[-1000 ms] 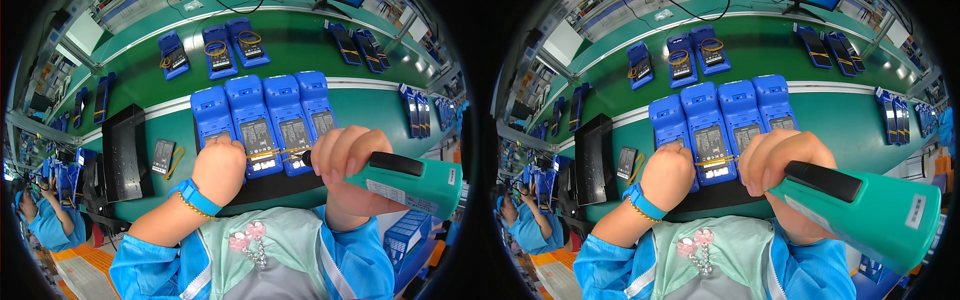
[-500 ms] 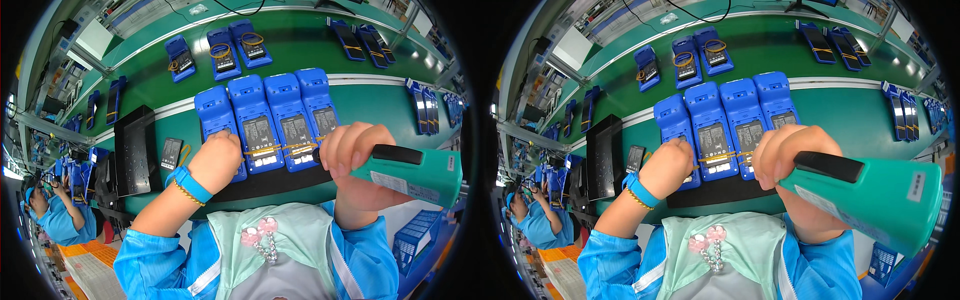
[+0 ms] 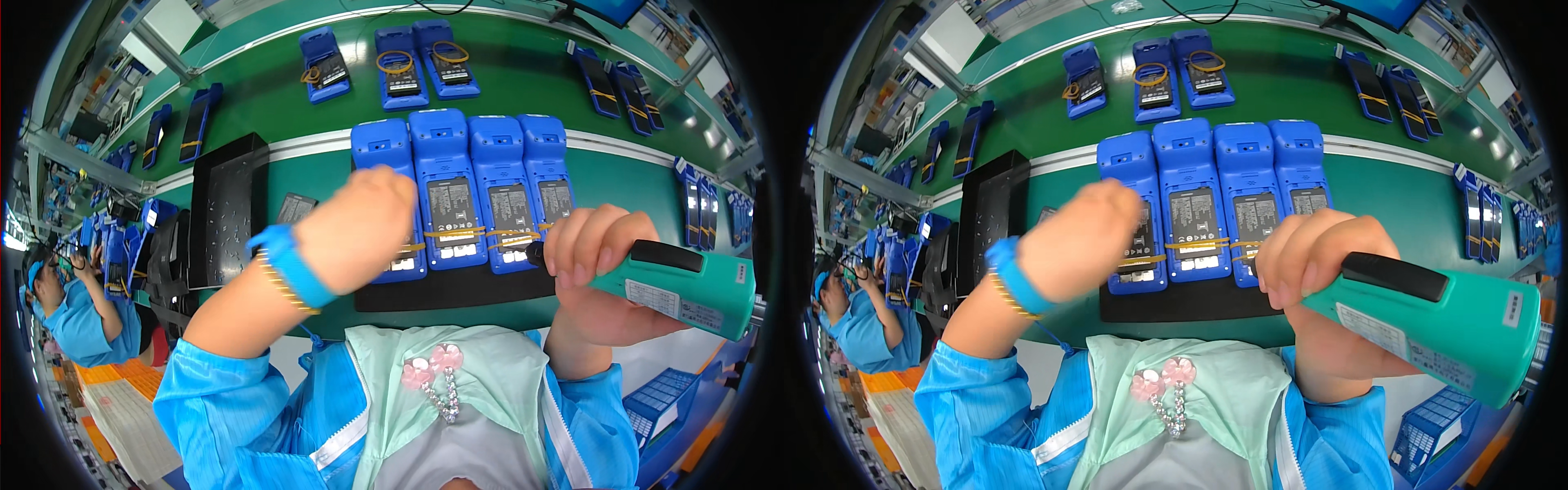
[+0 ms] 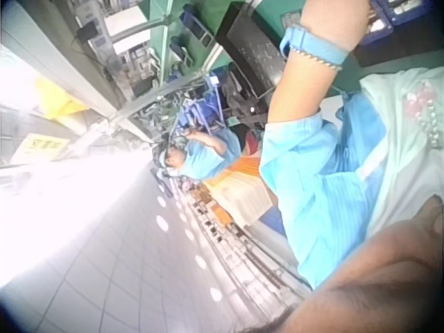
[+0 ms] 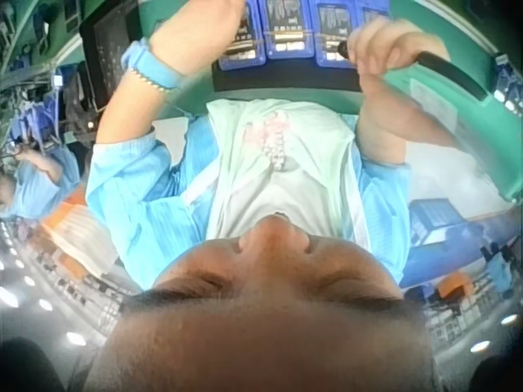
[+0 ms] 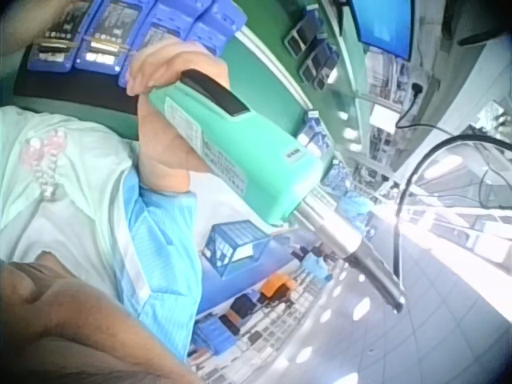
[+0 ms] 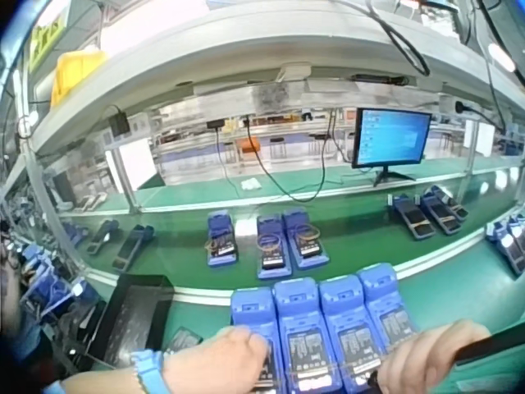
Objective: The person assembles hand-held electronic devices by inserting internal components and battery packs into a device case, then securing the case with screws using an electric screwdriver.
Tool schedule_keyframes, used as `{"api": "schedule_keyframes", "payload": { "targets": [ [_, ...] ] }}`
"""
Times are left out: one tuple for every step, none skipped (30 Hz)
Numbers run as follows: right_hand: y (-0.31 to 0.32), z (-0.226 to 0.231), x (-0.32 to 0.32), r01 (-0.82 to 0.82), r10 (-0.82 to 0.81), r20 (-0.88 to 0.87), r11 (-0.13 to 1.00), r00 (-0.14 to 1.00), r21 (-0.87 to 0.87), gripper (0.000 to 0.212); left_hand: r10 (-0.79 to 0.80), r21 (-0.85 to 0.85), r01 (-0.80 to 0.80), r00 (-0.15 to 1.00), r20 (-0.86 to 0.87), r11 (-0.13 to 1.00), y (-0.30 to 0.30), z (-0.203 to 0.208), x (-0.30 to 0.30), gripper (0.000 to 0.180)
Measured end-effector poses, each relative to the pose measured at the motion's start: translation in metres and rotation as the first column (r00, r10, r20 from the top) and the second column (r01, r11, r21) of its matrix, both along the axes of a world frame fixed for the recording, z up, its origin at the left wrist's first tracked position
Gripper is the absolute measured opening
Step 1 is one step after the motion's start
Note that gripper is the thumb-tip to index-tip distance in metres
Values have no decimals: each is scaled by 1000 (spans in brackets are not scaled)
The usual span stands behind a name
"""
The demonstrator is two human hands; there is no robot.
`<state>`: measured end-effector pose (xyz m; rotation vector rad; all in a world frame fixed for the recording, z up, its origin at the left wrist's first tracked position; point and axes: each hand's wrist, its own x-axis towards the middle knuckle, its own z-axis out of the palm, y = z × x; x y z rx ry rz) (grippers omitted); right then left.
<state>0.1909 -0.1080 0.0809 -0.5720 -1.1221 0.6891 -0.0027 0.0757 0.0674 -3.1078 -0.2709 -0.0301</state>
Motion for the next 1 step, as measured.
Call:
{"api": "schedule_keyframes", "payload": {
  "targets": [
    [3, 2, -3, -4, 4, -2, 1000, 1000, -5, 81, 21, 41, -25, 996, 81, 999, 9, 8, -20, 28]
  ]
}}
